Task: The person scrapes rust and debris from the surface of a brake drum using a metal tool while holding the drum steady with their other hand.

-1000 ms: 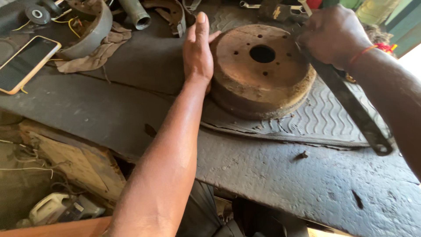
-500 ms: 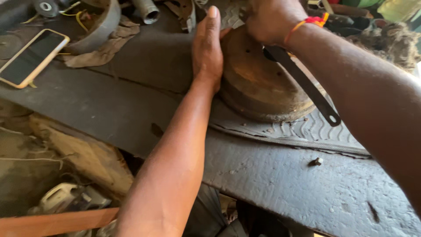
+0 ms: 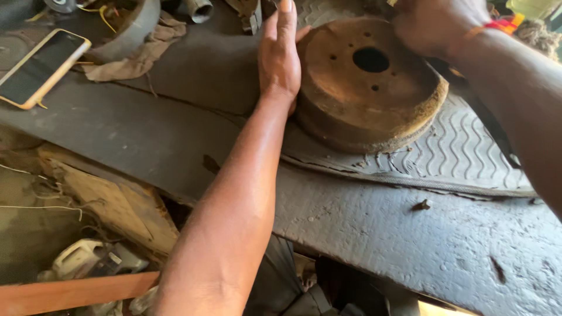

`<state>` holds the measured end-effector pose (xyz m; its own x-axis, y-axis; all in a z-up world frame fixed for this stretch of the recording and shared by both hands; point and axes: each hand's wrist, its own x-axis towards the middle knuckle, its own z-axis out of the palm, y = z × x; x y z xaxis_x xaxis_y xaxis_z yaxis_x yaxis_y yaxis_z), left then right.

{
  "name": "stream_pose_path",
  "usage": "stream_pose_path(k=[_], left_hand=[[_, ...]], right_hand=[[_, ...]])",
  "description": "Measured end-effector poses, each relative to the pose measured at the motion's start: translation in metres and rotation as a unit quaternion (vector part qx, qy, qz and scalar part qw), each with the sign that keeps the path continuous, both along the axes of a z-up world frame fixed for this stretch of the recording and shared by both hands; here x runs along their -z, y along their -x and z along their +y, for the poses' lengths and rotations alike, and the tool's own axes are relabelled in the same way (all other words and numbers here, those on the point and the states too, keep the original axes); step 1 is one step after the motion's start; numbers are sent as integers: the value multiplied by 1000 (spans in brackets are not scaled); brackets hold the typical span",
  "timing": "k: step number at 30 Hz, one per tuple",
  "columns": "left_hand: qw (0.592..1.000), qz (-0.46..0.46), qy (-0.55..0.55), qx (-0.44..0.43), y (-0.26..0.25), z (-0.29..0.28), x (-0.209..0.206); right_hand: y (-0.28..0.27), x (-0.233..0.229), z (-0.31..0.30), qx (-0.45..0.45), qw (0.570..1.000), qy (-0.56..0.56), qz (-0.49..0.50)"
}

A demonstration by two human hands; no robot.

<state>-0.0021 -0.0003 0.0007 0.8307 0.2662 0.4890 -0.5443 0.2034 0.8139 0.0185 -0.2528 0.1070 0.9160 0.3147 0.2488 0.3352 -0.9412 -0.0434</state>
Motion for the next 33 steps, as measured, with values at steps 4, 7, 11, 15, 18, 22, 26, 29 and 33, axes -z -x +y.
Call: stream_pose_path(k=[4,7,11,15,18,22,26,29,33], left_hand=[[1000,12,12,-12,0,-4,0],[999,-44,7,24,3,-3,4],[999,14,30,23,10,-3,-2],[998,52,26,16,15,-1,-13],[1000,16,-1,-15,10,-2,-5],[997,56,50,14,9,-2,-9],[998,48,43,27,15,-5,-17],[995,87,43,38,23,-1,-24],[995,88,39,24,19,-1,-23]], right_hand=[[-39,25,25,-75,996,37,-15],[-52,38,60,-142,984,110,-13],[-16,22,106,-188,975,113,-36],[27,-15,107,-229,967,93,-58],[24,-35,79,-72,991,106,39],[36,-25,52,-147,981,84,-96],[57,-13,62,-225,962,77,-130],[82,-25,56,-230,968,38,-91],[105,-28,42,-207,967,41,-140]])
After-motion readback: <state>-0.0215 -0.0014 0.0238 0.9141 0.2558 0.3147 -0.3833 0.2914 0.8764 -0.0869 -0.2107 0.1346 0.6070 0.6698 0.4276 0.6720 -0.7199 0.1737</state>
